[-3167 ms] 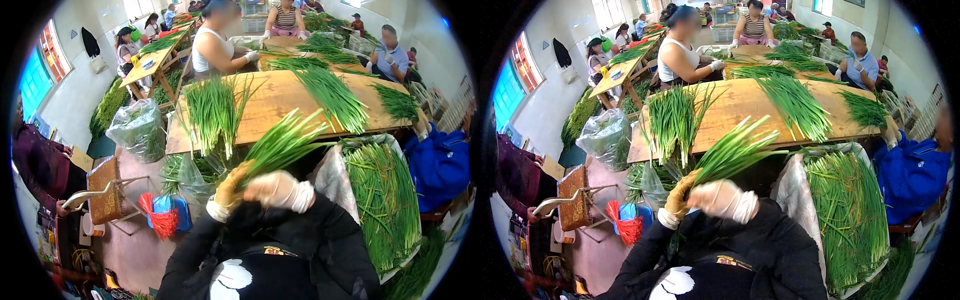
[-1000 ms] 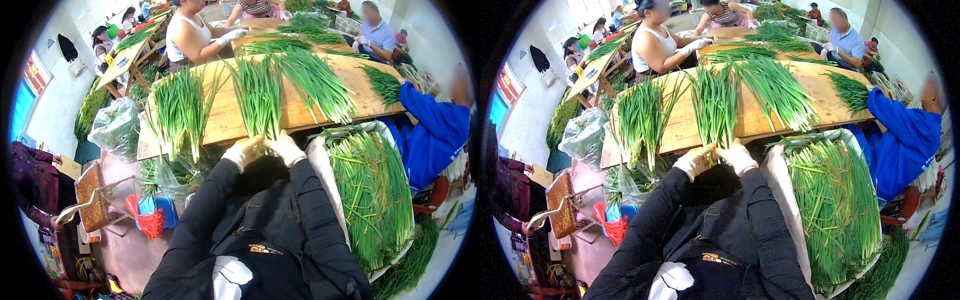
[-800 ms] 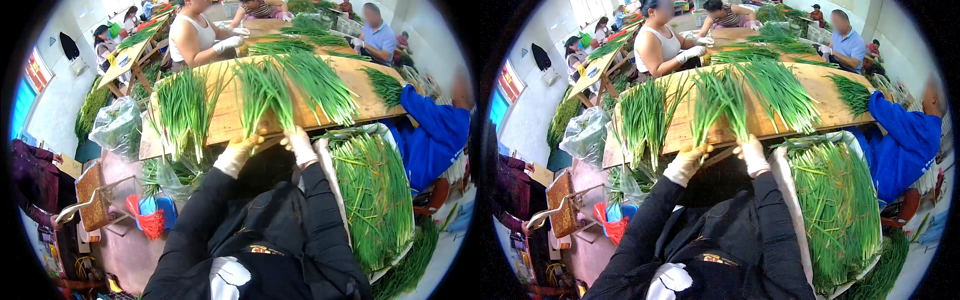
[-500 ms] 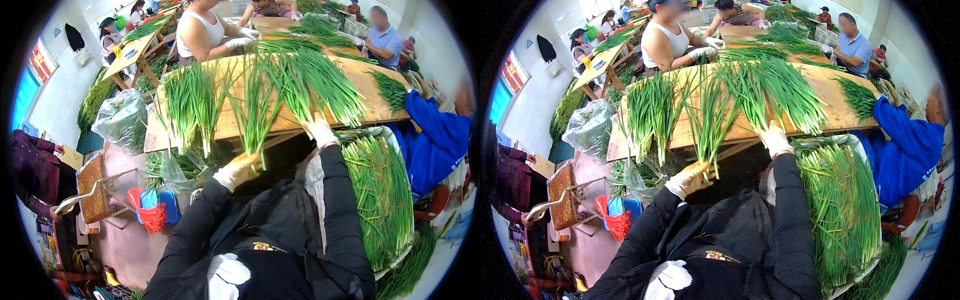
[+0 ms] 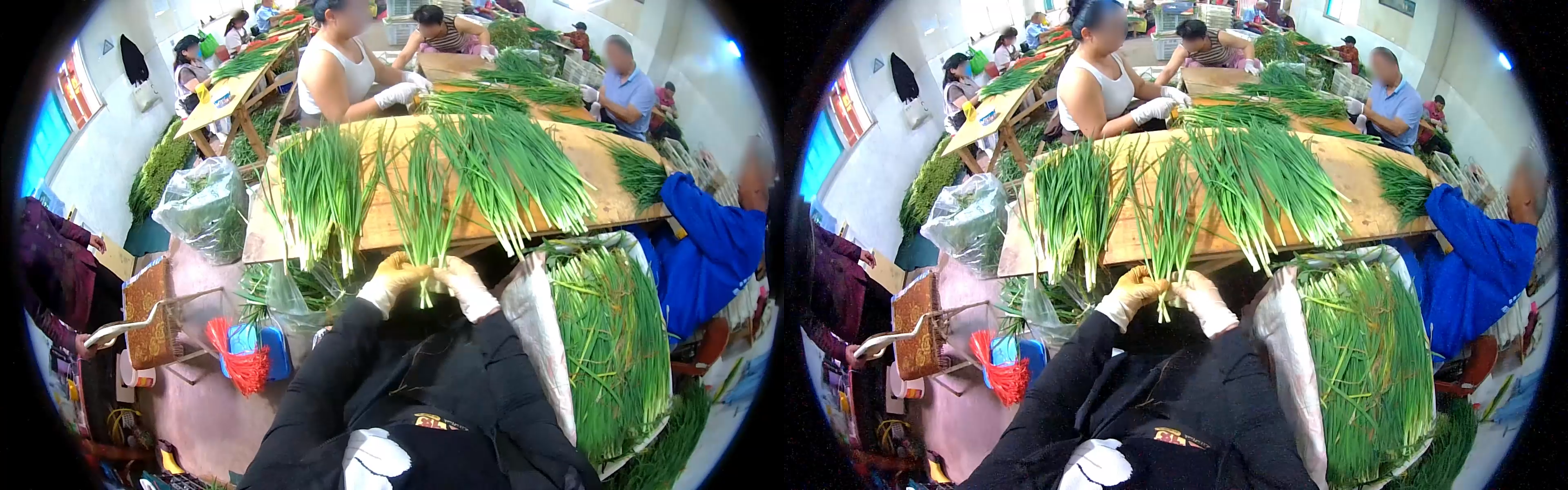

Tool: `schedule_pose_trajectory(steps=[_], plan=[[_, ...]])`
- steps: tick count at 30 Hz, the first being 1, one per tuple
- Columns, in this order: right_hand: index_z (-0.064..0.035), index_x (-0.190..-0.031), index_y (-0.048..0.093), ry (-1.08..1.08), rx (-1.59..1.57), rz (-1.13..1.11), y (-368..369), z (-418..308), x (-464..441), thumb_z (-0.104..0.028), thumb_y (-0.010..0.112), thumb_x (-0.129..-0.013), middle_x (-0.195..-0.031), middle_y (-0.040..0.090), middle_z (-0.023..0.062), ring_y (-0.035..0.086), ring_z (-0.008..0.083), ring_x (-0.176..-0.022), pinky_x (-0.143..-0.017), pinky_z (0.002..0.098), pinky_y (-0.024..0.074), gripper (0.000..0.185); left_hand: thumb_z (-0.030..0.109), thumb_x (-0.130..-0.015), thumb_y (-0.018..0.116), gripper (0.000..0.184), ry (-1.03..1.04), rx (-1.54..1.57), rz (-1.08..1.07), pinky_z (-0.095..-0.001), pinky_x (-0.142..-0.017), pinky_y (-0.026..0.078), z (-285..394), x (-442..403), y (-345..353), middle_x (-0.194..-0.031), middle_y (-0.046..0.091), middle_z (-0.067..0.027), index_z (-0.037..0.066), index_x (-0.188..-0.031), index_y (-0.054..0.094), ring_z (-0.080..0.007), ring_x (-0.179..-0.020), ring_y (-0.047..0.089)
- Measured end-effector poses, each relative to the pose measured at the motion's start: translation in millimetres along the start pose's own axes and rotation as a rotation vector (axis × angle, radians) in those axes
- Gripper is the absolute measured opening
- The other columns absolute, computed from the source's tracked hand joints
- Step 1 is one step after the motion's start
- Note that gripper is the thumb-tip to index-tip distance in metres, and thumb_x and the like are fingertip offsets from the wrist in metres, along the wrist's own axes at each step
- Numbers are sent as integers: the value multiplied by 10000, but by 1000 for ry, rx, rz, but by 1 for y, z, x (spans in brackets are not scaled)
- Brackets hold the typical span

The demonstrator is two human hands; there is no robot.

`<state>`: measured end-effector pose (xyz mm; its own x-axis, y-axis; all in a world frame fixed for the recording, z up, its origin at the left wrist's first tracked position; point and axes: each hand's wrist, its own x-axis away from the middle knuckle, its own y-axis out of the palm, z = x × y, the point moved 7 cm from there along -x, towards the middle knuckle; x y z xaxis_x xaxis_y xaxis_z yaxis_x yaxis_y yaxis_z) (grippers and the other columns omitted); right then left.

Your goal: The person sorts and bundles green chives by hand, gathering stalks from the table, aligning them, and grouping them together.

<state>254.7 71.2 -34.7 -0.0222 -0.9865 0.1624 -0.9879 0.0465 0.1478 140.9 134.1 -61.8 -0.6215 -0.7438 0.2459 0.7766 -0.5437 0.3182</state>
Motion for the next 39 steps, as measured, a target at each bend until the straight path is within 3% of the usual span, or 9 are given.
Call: schedule_pose_trajectory(steps=[7,11,14,20,24,29,33,36,39], plan=[[-66,-1090,441,372,27,141,-22,17,10,-446,499,-801,-860,597,54,568,133,-733,-643,290,453,481,86,-701,674,379,-100,246,-91,-247,-676,480,-9,4,7,-871,595,-64,50,-1017,467,-156,-788,582],[-43,-974,509,114,35,-59,12,24,4,-155,604,-763,-814,587,53,582,145,-697,-603,278,473,258,169,-676,709,264,-121,-177,130,-219,-517,456,-5,-1,14,-746,576,-53,46,-825,529,-109,-592,544],[-24,-1014,486,163,-147,3,4,4,18,-155,486,-826,-850,614,111,607,172,-715,-645,265,488,229,202,-737,650,166,-44,183,-4,-205,-576,444,1,-4,19,-748,573,-27,87,-790,542,-109,-644,536],[11,-977,525,85,-556,151,-23,16,24,-318,412,-873,-750,621,106,580,149,-567,-522,249,483,363,503,-748,540,620,-268,377,-9,-410,-885,363,-3,11,28,-1238,401,-82,80,-1177,394,-221,-1095,427],[-61,-986,513,96,-450,206,-1,11,35,-388,387,-869,-680,608,92,572,166,-520,-499,248,469,370,221,-807,564,216,-167,635,-736,-296,-638,441,10,24,86,-699,517,3,76,-956,505,-131,-640,504],[-37,-979,506,178,-161,180,-22,32,27,-384,350,-875,-716,614,133,603,202,-565,-480,282,492,395,157,-808,546,155,-165,187,-251,-262,-592,448,-14,4,59,-703,540,-22,40,-905,516,-125,-630,521],[-22,-939,539,116,-339,145,-30,10,34,-410,279,-873,-782,617,115,574,168,-560,-505,261,465,471,67,-772,529,190,-162,404,-180,-396,-794,455,-4,12,51,-1016,575,-111,32,-957,556,-239,-905,568],[-59,-924,555,202,-411,94,-27,14,35,-554,331,-824,-743,608,48,560,127,-557,-502,234,442,552,343,-799,465,384,-305,611,-180,-454,-865,371,-12,11,47,-1117,509,-126,56,-1053,498,-255,-1011,494],[-107,-961,529,206,-135,179,-21,13,35,-399,501,-820,-719,596,9,547,86,-530,-462,188,421,325,503,-780,427,525,-331,616,-91,-474,-862,348,-14,7,52,-1073,508,-125,60,-1062,443,-255,-1003,480]])
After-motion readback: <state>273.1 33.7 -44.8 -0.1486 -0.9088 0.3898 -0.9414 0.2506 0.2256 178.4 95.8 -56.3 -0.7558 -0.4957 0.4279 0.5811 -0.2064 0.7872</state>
